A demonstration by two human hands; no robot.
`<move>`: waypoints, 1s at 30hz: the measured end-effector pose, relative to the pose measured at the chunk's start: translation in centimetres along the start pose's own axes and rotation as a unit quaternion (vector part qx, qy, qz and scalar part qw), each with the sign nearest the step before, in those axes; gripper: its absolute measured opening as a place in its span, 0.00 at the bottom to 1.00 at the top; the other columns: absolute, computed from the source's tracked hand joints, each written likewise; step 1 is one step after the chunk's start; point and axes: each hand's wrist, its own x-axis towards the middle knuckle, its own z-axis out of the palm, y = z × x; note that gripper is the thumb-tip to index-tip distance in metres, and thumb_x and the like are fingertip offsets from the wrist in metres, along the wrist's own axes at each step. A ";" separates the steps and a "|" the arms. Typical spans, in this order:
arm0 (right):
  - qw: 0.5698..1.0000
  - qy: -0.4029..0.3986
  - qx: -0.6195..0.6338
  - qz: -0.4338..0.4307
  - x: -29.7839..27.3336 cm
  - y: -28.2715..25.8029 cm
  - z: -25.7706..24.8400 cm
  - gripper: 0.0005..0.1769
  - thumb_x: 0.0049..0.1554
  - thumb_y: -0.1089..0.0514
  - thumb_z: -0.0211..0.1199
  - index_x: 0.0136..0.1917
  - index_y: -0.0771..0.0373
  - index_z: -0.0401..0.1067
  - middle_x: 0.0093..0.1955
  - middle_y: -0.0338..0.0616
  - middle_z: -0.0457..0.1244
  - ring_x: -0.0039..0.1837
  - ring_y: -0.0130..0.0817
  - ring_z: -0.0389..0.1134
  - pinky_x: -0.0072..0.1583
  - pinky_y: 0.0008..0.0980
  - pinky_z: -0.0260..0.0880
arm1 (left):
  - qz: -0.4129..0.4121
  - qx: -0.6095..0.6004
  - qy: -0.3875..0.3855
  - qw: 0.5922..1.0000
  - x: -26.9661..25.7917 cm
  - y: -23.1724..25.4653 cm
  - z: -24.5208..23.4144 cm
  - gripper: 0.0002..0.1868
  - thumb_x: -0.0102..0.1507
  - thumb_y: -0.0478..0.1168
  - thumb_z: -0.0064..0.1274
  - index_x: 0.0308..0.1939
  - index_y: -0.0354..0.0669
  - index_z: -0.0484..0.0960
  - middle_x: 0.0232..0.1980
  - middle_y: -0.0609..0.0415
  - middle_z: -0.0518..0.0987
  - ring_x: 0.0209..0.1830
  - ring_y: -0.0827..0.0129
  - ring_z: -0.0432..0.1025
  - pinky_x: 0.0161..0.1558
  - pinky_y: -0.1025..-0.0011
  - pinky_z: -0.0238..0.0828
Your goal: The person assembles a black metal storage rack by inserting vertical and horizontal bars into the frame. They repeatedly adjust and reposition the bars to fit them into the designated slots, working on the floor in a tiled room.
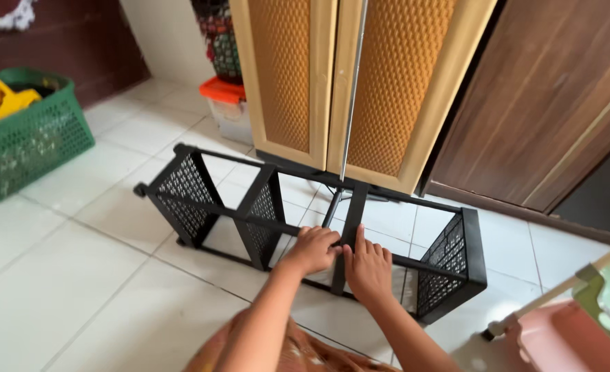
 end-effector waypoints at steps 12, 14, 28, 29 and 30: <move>0.997 0.056 -0.057 0.012 0.9 0.5 -0.3 0.32 0.64 0.37 0.44 0.80 0.39 0.56 0.75 0.53 0.58 0.74 0.69 0.56 0.73 0.71 0.39 | 0.012 -0.019 0.059 0.998 -0.4 1.6 -0.5 0.09 0.61 0.46 0.59 0.41 0.49 0.80 0.41 0.59 0.80 0.50 0.62 0.72 0.56 0.57 0.59; 0.997 0.045 -0.064 0.018 1.2 0.8 -0.6 0.31 0.64 0.37 0.43 0.79 0.35 0.56 0.75 0.52 0.58 0.74 0.69 0.56 0.73 0.70 0.40 | 0.014 -0.018 0.063 0.998 -0.1 1.9 -0.4 0.10 0.61 0.46 0.59 0.41 0.48 0.80 0.41 0.59 0.80 0.50 0.61 0.72 0.55 0.57 0.59; 0.985 0.130 -0.107 0.023 0.4 0.5 1.9 0.30 0.67 0.41 0.44 0.79 0.50 0.57 0.76 0.52 0.59 0.79 0.67 0.50 0.78 0.66 0.27 | 0.026 0.002 0.077 0.997 0.0 1.5 0.1 0.11 0.60 0.48 0.57 0.41 0.49 0.83 0.42 0.56 0.82 0.49 0.58 0.75 0.51 0.55 0.63; 0.985 0.131 -0.107 0.016 0.3 0.1 1.9 0.31 0.68 0.42 0.44 0.80 0.54 0.57 0.76 0.51 0.60 0.80 0.66 0.50 0.80 0.64 0.27 | 0.026 -0.001 0.074 0.997 0.0 1.6 0.0 0.11 0.61 0.49 0.57 0.41 0.48 0.83 0.42 0.56 0.82 0.50 0.58 0.75 0.52 0.55 0.63; 0.988 0.114 -0.096 0.026 0.3 0.1 1.9 0.32 0.67 0.43 0.44 0.80 0.55 0.56 0.74 0.49 0.61 0.80 0.63 0.51 0.80 0.64 0.28 | 0.026 -0.004 0.074 0.997 0.0 1.7 0.1 0.11 0.61 0.49 0.57 0.41 0.48 0.83 0.42 0.55 0.82 0.50 0.58 0.75 0.52 0.55 0.63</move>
